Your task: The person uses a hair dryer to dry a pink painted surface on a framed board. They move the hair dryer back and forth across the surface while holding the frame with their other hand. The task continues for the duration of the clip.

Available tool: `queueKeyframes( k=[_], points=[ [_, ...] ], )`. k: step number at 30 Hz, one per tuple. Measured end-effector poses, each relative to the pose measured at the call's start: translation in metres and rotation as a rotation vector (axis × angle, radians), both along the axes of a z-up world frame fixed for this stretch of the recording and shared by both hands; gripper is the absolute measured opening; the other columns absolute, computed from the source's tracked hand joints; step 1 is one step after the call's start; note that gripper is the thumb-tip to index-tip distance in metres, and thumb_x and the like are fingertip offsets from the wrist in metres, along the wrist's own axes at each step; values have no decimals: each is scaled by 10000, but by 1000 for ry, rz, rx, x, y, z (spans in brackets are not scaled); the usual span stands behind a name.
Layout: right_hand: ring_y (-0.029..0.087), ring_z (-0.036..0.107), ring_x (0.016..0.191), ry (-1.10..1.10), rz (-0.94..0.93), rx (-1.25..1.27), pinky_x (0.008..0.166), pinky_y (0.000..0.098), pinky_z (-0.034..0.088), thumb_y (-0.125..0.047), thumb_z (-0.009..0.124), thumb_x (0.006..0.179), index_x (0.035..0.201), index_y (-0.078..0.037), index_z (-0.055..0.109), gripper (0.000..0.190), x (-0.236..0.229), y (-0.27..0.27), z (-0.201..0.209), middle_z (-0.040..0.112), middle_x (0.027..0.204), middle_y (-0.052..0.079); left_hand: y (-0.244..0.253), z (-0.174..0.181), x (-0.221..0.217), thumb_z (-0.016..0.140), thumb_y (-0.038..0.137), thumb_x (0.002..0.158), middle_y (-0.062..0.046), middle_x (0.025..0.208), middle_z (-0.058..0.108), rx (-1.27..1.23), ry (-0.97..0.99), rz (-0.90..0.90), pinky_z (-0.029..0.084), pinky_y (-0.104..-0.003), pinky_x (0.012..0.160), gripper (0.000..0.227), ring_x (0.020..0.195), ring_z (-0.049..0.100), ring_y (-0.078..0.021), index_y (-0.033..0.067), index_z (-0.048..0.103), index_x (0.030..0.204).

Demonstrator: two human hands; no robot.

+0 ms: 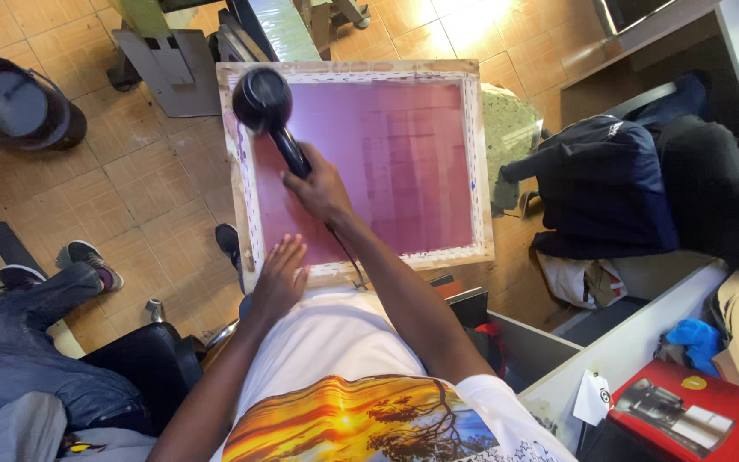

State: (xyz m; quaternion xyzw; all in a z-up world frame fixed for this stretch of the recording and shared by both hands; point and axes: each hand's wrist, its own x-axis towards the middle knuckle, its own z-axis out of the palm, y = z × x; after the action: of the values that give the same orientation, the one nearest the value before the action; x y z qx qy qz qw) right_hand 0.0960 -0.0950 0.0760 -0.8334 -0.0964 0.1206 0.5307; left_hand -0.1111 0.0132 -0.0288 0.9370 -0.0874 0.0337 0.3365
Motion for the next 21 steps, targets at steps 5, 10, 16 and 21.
queueKeyframes(
  k=[5,10,16,21],
  points=[
    [452,745,926,80,97,-25,737,515,575,-234,837,791,1357,-226,634,601,-58,-45,-9,755,997,210,5,8,6,686,228,971,-230,1547,539,-38,-109,140,381,-545,1184,493,1451,475,-442,-19,636,1395],
    [293,719,756,218,6,112,603,386,555,-125,859,795,1299,-166,688,534,-114,-81,18,736,886,160,3,3,14,720,219,938,-221,1535,546,-52,-162,213,372,-538,1198,521,1438,481,-453,-16,636,1396],
    [205,650,695,330,-80,205,533,316,531,-57,870,782,1290,-103,700,537,-144,-123,30,695,850,139,-7,5,26,731,220,942,-229,1494,565,-5,-165,254,385,-571,1174,506,1421,494,-465,-23,644,1377],
    [176,592,448,460,-205,384,340,257,469,61,794,847,1249,-22,680,426,-144,-149,32,588,695,131,-20,-12,60,625,329,1021,-183,1580,514,47,-260,270,359,-521,1205,506,1482,447,-407,21,620,1421]
  ],
)
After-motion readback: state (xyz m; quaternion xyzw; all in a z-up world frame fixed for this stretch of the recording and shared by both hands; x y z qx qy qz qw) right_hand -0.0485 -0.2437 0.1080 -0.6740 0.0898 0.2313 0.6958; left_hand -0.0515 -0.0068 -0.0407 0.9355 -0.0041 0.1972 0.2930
